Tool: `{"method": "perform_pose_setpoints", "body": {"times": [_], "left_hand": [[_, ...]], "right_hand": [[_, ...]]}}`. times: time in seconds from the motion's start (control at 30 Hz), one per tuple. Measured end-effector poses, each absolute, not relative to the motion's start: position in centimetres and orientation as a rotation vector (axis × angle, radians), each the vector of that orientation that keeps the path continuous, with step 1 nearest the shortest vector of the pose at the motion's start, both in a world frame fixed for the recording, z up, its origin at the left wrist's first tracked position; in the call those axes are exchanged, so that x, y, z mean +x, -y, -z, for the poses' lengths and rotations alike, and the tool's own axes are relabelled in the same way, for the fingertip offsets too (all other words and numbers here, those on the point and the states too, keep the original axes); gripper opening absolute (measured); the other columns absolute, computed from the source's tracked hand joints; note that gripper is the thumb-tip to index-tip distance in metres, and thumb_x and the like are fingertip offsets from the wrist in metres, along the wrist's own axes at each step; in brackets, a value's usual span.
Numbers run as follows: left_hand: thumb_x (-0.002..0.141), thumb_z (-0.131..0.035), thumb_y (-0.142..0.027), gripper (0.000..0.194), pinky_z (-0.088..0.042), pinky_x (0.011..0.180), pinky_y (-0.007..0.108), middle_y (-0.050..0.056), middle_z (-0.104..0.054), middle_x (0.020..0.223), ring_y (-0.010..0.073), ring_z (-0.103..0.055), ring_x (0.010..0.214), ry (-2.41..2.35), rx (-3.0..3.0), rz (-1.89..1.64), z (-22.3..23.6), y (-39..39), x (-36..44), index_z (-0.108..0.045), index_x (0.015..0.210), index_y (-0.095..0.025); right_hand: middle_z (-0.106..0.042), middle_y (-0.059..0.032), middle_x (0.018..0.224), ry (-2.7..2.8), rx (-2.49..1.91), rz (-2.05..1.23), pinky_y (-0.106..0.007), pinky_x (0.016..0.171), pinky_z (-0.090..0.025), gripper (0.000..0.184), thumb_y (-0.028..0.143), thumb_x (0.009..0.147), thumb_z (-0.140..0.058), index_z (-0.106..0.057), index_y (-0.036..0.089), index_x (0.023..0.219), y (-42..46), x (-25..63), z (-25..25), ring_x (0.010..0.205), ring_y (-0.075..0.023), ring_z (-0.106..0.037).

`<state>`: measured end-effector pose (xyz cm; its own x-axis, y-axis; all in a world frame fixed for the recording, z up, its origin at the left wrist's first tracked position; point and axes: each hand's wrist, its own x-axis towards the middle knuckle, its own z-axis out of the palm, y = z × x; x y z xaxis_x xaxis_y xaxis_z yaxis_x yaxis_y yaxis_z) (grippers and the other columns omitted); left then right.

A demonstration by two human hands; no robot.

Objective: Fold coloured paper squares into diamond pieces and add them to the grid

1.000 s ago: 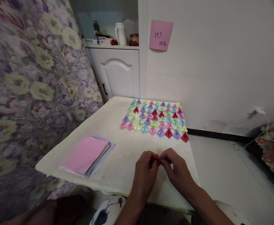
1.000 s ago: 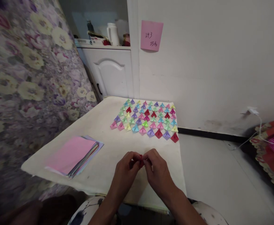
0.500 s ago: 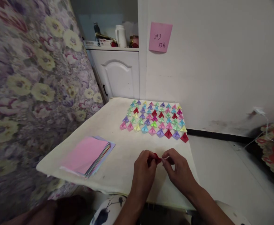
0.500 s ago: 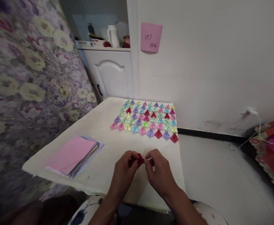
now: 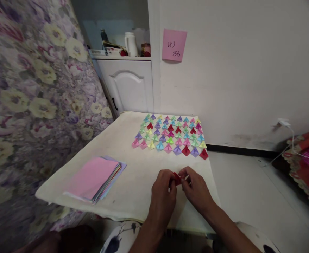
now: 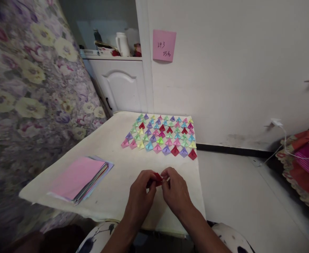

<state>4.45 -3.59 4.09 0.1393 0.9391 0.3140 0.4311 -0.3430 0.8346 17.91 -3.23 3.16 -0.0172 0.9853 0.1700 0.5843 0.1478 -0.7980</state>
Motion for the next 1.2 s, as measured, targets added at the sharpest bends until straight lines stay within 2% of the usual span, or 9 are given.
{"method": "perform_pose_setpoints", "body": {"times": [0.2, 0.4, 0.47, 0.57, 0.63, 0.73, 0.87, 1.0, 1.2], "left_hand": [[0.077, -0.040, -0.002, 0.023, -0.046, 0.071, 0.027, 0.001, -0.052, 0.086, 0.0136, -0.054, 0.080, -1.284, 1.830, -1.143, -4.0, 3.5, 4.6, -0.053, 0.080, -0.020], [0.077, -0.041, -0.006, 0.020, -0.047, 0.069, 0.027, 0.002, -0.054, 0.085, 0.0141, -0.056, 0.078, -1.320, 1.797, -1.082, -3.2, 3.5, 4.9, -0.054, 0.081, -0.021], [0.078, -0.043, -0.009, 0.020, -0.049, 0.069, 0.027, 0.002, -0.055, 0.091, 0.0143, -0.057, 0.079, -1.342, 1.758, -1.035, -2.7, 3.4, 4.9, -0.055, 0.089, -0.021], [0.078, -0.048, -0.016, 0.032, -0.050, 0.069, 0.028, 0.005, -0.056, 0.106, 0.0144, -0.060, 0.078, -1.406, 1.726, -0.940, -2.1, 3.1, 4.7, -0.051, 0.109, -0.023], [0.080, -0.047, -0.021, 0.035, -0.049, 0.072, 0.030, 0.006, -0.057, 0.109, 0.0150, -0.061, 0.078, -1.454, 1.757, -0.854, -2.0, 2.9, 4.3, -0.049, 0.115, -0.024], [0.084, -0.041, -0.024, 0.027, -0.045, 0.076, 0.031, 0.006, -0.060, 0.104, 0.0177, -0.060, 0.085, -1.534, 1.838, -0.765, -1.9, 2.8, 3.8, -0.054, 0.108, -0.022], [0.085, -0.037, -0.020, 0.026, -0.042, 0.078, 0.032, 0.007, -0.063, 0.099, 0.0197, -0.058, 0.090, -1.613, 1.899, -0.732, -1.4, 2.6, 3.4, -0.056, 0.102, -0.020], [0.080, -0.040, -0.012, 0.027, -0.041, 0.078, 0.030, 0.008, -0.064, 0.097, 0.0191, -0.058, 0.089, -1.588, 1.908, -0.681, -0.5, 2.2, 3.4, -0.058, 0.098, -0.018], [0.072, -0.043, -0.007, 0.024, -0.040, 0.076, 0.029, 0.006, -0.064, 0.084, 0.0185, -0.058, 0.083, -1.570, 1.909, -0.615, 0.2, 1.7, 3.5, -0.062, 0.083, -0.018]], "right_hand": [[-0.062, 0.0025, 0.076, 1.714, -1.589, -0.611, -0.025, 0.060, -0.039, 0.015, 0.014, 0.079, -0.045, -0.052, 0.023, 0.088, 3.2, 17.9, -3.0, 0.062, -0.0137, -0.056], [-0.061, 0.0013, 0.076, 1.787, -1.613, -0.593, -0.023, 0.060, -0.037, 0.015, 0.010, 0.076, -0.045, -0.053, 0.022, 0.080, 2.8, 18.1, -2.2, 0.067, -0.0137, -0.056], [-0.060, 0.0011, 0.075, 1.832, -1.660, -0.539, -0.022, 0.060, -0.036, 0.016, 0.008, 0.074, -0.046, -0.053, 0.021, 0.078, 2.6, 18.3, -1.8, 0.067, -0.0136, -0.055], [-0.060, 0.0008, 0.077, 1.922, -1.745, -0.481, -0.022, 0.060, -0.033, 0.017, 0.007, 0.073, -0.046, -0.053, 0.021, 0.080, 2.5, 18.4, -1.4, 0.068, -0.0132, -0.056], [-0.061, 0.0005, 0.079, 1.973, -1.812, -0.443, -0.023, 0.060, -0.032, 0.017, 0.007, 0.074, -0.046, -0.053, 0.021, 0.081, 2.5, 18.4, -1.2, 0.071, -0.0138, -0.056], [-0.062, -0.0011, 0.079, 1.992, -1.894, -0.410, -0.024, 0.059, -0.030, 0.015, 0.010, 0.075, -0.047, -0.054, 0.021, 0.082, 2.5, 18.2, -1.0, 0.072, -0.0161, -0.057], [-0.064, -0.0034, 0.079, 2.001, -1.959, -0.409, -0.026, 0.057, -0.028, 0.013, 0.015, 0.078, -0.047, -0.055, 0.021, 0.087, 2.3, 17.8, -0.8, 0.069, -0.0182, -0.058], [-0.064, -0.0049, 0.081, 2.038, -1.974, -0.425, -0.026, 0.058, -0.029, 0.009, 0.021, 0.079, -0.050, -0.054, 0.020, 0.088, 2.2, 17.4, -0.5, 0.072, -0.0195, -0.059], [-0.063, -0.0071, 0.085, 2.060, -1.960, -0.428, -0.026, 0.062, -0.033, 0.011, 0.016, 0.079, -0.048, -0.054, 0.018, 0.088, 2.3, 16.9, 0.0, 0.076, -0.0195, -0.059]]}}
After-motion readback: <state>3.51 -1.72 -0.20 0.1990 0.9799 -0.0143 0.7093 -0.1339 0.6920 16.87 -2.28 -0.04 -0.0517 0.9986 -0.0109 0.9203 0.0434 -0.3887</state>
